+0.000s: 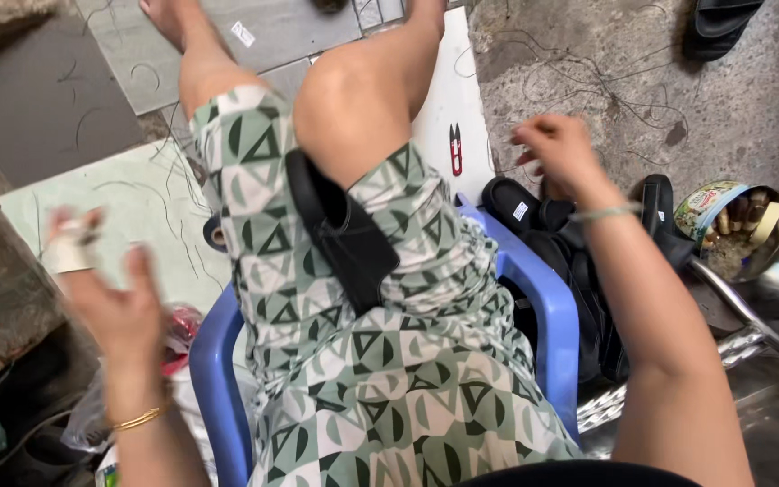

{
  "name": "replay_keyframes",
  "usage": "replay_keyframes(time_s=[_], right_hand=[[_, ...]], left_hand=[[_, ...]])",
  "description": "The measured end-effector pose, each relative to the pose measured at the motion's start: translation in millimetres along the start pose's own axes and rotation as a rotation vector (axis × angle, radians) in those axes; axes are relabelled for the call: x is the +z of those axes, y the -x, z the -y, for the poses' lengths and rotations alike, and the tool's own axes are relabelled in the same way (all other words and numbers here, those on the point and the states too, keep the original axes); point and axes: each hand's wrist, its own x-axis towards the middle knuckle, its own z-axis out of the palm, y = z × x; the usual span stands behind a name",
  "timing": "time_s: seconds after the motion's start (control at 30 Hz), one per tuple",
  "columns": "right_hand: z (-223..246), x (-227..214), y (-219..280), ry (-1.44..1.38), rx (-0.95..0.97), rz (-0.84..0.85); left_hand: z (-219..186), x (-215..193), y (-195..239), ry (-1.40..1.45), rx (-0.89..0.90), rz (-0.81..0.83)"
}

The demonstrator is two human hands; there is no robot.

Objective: The person sits on a blue plastic chair and sews a black slipper using a needle and thread. They hold the slipper on their lap, insert the needle into the sole, and pull the thread through repeatedly to stitch the shoe.

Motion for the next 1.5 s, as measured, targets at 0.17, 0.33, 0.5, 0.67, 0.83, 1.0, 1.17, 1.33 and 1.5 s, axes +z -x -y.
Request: replay_keyframes(time_s=[0.17,0.33,0.5,0.67,0.83,1.0,1.17,1.33,1.5], right_hand=[[-76.7,79.5,-106.8,0.416,-0.038,-0.041],[-104.0,127.4,-140.6,0.579,0.052,-0.009],[-114.1,146.6,-148.5,0.548,0.209,-0.082],[-84.6,91.1,-116.9,0.013,-0.005,-0.037],[-1.1,24.3,-24.2,-0.427,-0.072,-0.006],[67.9,10.1,83.4,-0.567,-0.309,-0.035],[101.6,56.9,142.7,-0.272,-0.806,0.012],[117.4,84.7,139.3,0.089,-1.035,-0.168],[133.1,89.2,138.0,0.144,-1.199,-0.171]], left_hand=[[-60.6,96.3,-21.6,0.119,-0.006,0.069],[-66.1,108.2,-30.7,0.053,0.017,-0.017],[-62.7,107.3,-29.0,0.223,-0.039,-0.137],[-55.0,96.9,-18.2,0.399,0.18,-0.409],[-131.7,59.2,-39.1,0.022,0.663,-0.031],[-157.3,39.0,-54.4,0.65,0.374,0.142],[-167.7,18.8,-63.2,0.813,0.243,0.275],[-169.4,30.6,-60.9,0.723,0.198,0.226],[-164.0,41.0,-60.2,0.65,0.222,0.158]])
